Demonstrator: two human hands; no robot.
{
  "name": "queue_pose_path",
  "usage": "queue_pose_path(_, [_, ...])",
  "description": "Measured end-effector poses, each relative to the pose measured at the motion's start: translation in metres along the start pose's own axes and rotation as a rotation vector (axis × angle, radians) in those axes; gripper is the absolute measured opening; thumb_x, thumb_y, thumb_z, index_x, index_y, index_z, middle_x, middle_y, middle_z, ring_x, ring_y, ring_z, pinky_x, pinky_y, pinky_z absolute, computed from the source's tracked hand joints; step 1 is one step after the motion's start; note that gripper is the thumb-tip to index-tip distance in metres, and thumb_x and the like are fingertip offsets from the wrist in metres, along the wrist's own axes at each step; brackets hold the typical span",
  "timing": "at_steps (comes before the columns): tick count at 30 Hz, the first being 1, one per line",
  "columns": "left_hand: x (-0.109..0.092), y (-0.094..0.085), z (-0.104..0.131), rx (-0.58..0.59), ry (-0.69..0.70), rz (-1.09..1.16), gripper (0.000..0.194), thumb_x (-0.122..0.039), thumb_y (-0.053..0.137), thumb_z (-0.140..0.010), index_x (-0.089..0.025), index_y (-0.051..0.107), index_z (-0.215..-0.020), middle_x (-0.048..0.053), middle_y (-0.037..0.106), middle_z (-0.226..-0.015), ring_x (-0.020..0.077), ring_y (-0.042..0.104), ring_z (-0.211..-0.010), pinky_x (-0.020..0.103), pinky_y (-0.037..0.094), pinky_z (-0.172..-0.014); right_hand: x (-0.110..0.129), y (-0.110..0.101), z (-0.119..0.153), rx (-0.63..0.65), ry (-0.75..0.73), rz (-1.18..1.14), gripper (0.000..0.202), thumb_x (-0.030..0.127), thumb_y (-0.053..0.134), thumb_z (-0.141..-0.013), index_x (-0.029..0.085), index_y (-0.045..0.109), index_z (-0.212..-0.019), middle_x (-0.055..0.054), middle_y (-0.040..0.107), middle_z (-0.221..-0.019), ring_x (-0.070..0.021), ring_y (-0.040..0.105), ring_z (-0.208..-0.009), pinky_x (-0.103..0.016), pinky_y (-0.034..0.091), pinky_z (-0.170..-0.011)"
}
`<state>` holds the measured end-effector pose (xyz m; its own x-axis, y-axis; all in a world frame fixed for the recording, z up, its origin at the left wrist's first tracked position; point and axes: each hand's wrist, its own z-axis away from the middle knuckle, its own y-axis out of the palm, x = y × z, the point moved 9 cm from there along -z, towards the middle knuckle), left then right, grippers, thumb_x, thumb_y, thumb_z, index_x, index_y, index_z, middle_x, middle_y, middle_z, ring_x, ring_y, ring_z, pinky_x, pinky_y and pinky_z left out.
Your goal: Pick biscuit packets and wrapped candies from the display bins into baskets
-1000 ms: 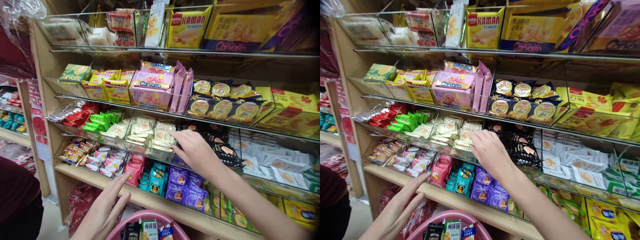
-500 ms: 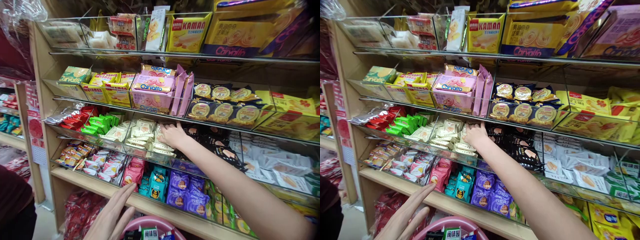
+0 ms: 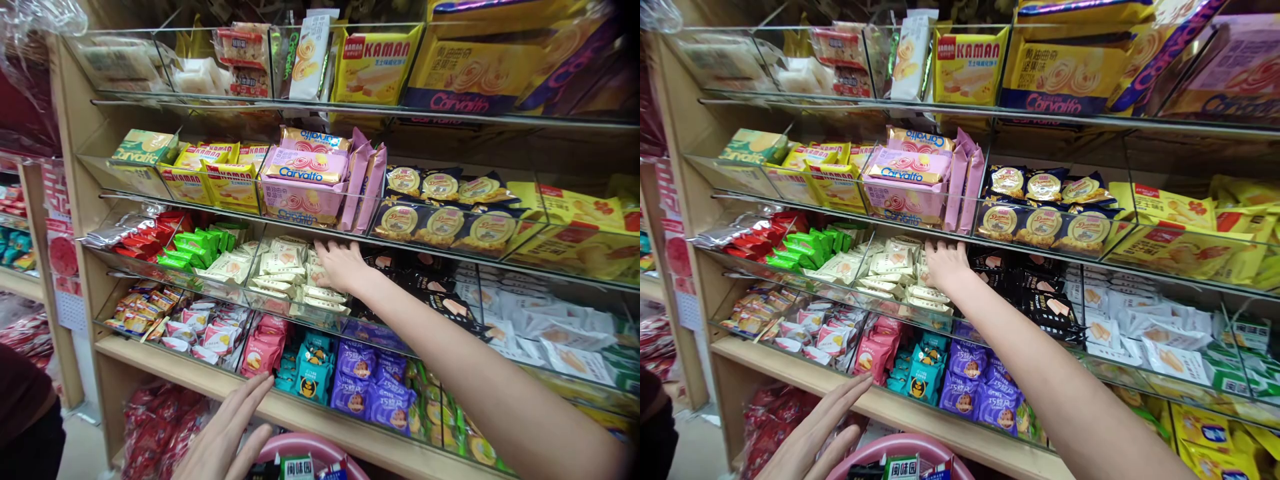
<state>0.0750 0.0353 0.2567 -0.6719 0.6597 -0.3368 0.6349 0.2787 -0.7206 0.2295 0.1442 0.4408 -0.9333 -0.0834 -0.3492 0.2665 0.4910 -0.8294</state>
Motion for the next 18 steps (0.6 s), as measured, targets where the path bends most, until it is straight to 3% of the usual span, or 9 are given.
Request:
queue_pose_path(6, [0.007,0.005,0.002,0.009,-0.014,0.029,0.052,-0.033,0.048,-0.084,-0.036,0.035,-0.134,-0.003,0.048,-0.134,0.0178,0.049,-0.118,0.026,0.043,-0.095,0.001,0.001,-0.001,0.031,-0.04,-0.006,0.083,0.04,0.066,-0.069,0.007,0.028,-0.135,-0.019,0.055,-0.118,-0.0331,0.045,-0.112,-0.05,0.026,-0.094])
queue_pose_path(11, [0.009,0.01,0.002,0.011,0.033,0.061,0.052,-0.032,0.049,-0.083,-0.036,0.036,-0.133,-0.004,0.049,-0.133,0.0171,0.052,-0.115,0.024,0.043,-0.094,0.001,-0.005,0.009,-0.055,-0.037,-0.013,0.072,0.038,0.061,-0.073,0.009,0.031,-0.132,-0.017,0.054,-0.117,-0.0324,0.051,-0.104,-0.05,0.03,-0.09])
queue_pose_path(18, [0.002,0.009,0.001,0.041,-0.02,0.041,0.045,-0.033,0.047,-0.085,-0.035,0.043,-0.129,-0.003,0.049,-0.133,0.0169,0.05,-0.117,0.026,0.042,-0.096,0.001,-0.024,0.024,-0.204,0.04,0.043,0.055,0.029,0.06,-0.076,0.008,0.04,-0.122,-0.016,0.055,-0.109,-0.0273,0.054,-0.095,-0.036,0.037,-0.077])
